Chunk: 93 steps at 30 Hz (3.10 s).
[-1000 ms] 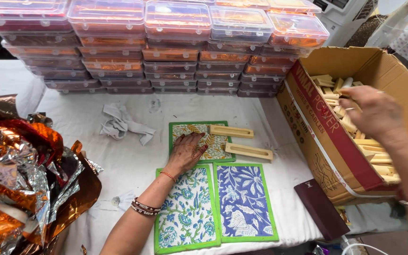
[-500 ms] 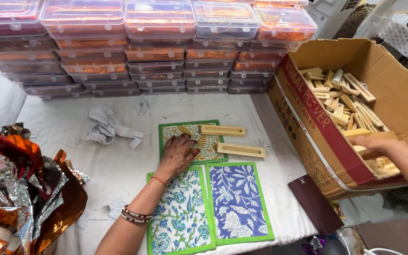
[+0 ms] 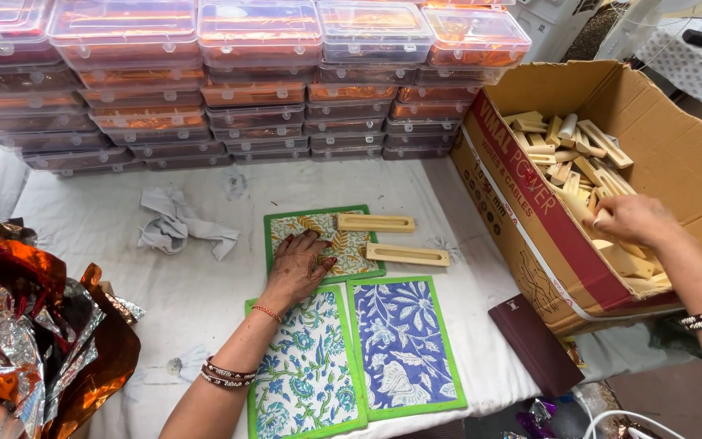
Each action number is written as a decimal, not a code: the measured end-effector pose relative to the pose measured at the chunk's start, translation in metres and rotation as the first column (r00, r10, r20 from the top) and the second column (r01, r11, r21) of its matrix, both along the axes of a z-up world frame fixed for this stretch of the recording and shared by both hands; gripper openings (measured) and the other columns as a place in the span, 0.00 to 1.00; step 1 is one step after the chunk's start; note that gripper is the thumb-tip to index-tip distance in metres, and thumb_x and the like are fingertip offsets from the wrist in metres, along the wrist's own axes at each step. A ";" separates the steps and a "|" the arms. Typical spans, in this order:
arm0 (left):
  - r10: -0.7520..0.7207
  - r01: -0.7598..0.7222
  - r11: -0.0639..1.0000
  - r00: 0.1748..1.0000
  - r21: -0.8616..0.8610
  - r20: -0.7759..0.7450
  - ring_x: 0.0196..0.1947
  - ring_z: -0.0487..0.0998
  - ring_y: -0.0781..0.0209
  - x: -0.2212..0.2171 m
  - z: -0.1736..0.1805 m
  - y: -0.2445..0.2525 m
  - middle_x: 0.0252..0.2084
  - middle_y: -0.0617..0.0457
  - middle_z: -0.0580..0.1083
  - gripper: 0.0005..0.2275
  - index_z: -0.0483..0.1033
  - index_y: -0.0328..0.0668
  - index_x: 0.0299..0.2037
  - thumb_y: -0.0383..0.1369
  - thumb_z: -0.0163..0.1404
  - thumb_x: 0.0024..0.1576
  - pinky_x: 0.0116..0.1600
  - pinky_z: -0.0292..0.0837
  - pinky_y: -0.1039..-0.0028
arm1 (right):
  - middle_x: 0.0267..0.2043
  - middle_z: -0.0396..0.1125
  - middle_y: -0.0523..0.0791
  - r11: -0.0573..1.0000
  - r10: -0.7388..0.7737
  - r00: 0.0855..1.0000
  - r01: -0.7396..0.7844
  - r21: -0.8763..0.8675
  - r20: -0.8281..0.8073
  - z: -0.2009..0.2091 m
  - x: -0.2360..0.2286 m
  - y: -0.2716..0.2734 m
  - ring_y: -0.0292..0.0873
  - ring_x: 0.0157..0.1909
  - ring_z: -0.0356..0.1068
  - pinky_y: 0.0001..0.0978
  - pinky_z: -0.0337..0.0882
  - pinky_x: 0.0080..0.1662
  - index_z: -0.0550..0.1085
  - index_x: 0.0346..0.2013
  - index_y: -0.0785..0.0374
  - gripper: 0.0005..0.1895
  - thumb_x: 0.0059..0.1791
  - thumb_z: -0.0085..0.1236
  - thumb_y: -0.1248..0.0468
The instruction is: The person wipes a clear plastic container with a white cloth, places a roll of orange foil inside, and stacks the container. They then pick up wooden blocks from a cardboard box, wipe them with the cloth, and wrap them in silver foil.
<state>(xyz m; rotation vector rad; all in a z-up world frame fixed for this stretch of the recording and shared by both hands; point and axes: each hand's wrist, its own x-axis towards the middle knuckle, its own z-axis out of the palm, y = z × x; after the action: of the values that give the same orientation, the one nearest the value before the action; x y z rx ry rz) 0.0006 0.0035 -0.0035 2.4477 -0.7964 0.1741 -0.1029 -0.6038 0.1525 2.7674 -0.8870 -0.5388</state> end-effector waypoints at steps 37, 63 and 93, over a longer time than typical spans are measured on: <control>0.007 -0.006 0.999 1.000 -0.046 0.019 0.68 0.63 0.50 0.000 -0.003 0.001 0.64 0.47 0.69 0.18 0.78 0.50 0.56 0.46 0.52 0.59 0.75 0.47 0.57 | 0.57 0.68 0.51 0.550 0.799 -0.054 -0.333 -0.766 0.598 0.106 -0.054 0.177 0.52 0.58 0.71 0.39 0.73 0.56 0.71 0.50 0.65 0.07 0.66 0.55 0.79; -0.008 0.014 0.996 0.998 -0.093 0.059 0.66 0.65 0.50 0.002 -0.009 0.003 0.63 0.48 0.70 0.19 0.77 0.49 0.56 0.45 0.53 0.58 0.73 0.50 0.56 | 0.59 0.68 0.48 0.715 0.520 0.766 -0.633 0.298 0.378 -0.095 0.030 0.306 0.47 0.58 0.69 0.44 0.68 0.61 0.66 0.65 0.55 0.33 0.49 0.59 0.46; -0.130 0.134 0.991 0.979 -0.020 0.154 0.68 0.65 0.51 0.002 -0.011 -0.003 0.64 0.50 0.70 0.28 0.71 0.49 0.63 0.56 0.52 0.57 0.72 0.55 0.56 | 0.62 0.64 0.49 0.573 0.765 0.484 -0.813 -0.105 0.424 -0.108 0.100 0.351 0.52 0.61 0.65 0.49 0.68 0.56 0.66 0.62 0.54 0.30 0.46 0.62 0.61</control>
<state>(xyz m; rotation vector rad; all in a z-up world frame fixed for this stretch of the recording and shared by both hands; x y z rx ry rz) 0.0024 0.0002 -0.0147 2.3650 -1.0120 0.3243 -0.0029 -0.2527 0.0442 2.9994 0.4899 0.2226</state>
